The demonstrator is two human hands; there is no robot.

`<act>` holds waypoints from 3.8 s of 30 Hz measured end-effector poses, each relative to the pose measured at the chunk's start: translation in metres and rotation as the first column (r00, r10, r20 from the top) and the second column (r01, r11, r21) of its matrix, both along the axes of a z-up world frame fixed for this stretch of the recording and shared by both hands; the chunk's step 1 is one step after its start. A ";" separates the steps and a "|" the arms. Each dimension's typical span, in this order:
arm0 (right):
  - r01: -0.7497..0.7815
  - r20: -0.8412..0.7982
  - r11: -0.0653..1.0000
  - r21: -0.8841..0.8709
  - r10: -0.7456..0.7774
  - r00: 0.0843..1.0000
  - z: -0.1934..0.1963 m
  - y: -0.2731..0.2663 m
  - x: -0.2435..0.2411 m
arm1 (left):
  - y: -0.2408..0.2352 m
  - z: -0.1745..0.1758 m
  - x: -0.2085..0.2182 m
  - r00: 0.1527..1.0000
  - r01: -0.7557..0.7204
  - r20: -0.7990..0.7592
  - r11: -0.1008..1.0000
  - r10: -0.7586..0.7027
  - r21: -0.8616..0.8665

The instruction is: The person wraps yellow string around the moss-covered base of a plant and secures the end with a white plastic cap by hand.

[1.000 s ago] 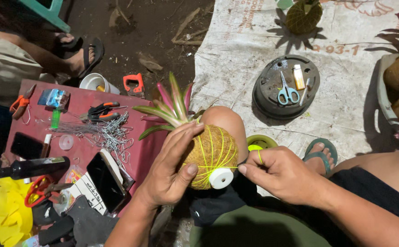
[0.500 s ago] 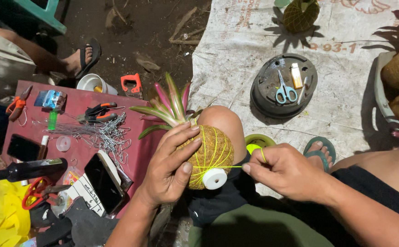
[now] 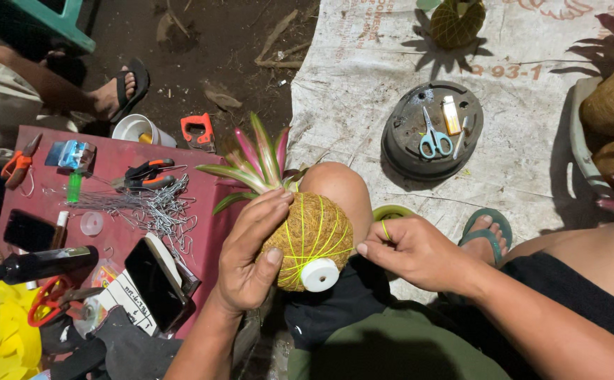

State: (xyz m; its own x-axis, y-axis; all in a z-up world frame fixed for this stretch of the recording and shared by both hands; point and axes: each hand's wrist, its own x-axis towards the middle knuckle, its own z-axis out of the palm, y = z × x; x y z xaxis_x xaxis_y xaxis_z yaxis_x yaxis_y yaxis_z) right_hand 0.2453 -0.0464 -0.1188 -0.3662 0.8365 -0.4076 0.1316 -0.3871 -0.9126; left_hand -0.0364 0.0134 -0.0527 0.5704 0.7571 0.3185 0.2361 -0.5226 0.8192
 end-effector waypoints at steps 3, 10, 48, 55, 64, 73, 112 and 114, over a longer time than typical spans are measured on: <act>0.019 -0.004 1.000 -0.009 -0.019 1.000 0.002 0.006 -0.007 | -0.001 -0.005 -0.003 0.999 -0.035 0.002 0.999 0.035 -0.002; 0.096 0.211 0.993 0.065 -0.108 0.972 0.022 0.022 -0.021 | -0.012 -0.018 -0.006 0.960 -0.279 -0.014 0.960 0.279 -0.008; -0.158 0.388 0.838 0.521 -0.068 0.919 0.116 -0.019 0.036 | 0.009 0.052 0.050 0.937 -0.011 -0.308 0.896 0.164 0.445; -0.050 0.397 0.966 0.254 -0.057 0.916 0.089 -0.009 0.052 | 0.007 0.050 0.052 0.942 -0.013 -0.294 0.895 0.161 0.447; -0.134 0.468 0.964 0.229 0.012 0.884 0.087 0.027 0.049 | 0.009 0.053 0.056 0.941 -0.008 -0.298 0.894 0.158 0.448; -0.237 0.483 0.871 0.430 0.000 0.875 0.070 0.053 0.038 | 0.009 0.051 0.052 0.945 -0.014 -0.290 0.905 0.151 0.425; -0.293 0.567 0.871 0.395 0.020 0.823 0.140 0.051 -0.043 | -0.045 0.026 0.037 0.838 -0.307 -0.199 0.740 0.509 0.599; -0.257 0.473 0.841 0.477 0.002 0.881 0.136 0.050 -0.034 | -0.044 0.020 0.030 0.871 -0.313 -0.152 0.766 0.468 0.562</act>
State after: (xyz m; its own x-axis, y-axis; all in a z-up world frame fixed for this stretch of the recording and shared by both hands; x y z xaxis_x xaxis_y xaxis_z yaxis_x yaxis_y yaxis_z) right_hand 0.2112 0.0037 0.0168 -0.3762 0.9234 -0.0767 0.5779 0.1692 -0.7984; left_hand -0.0066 -0.0304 -0.0331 0.3806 0.7058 0.5975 0.6800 -0.6515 0.3364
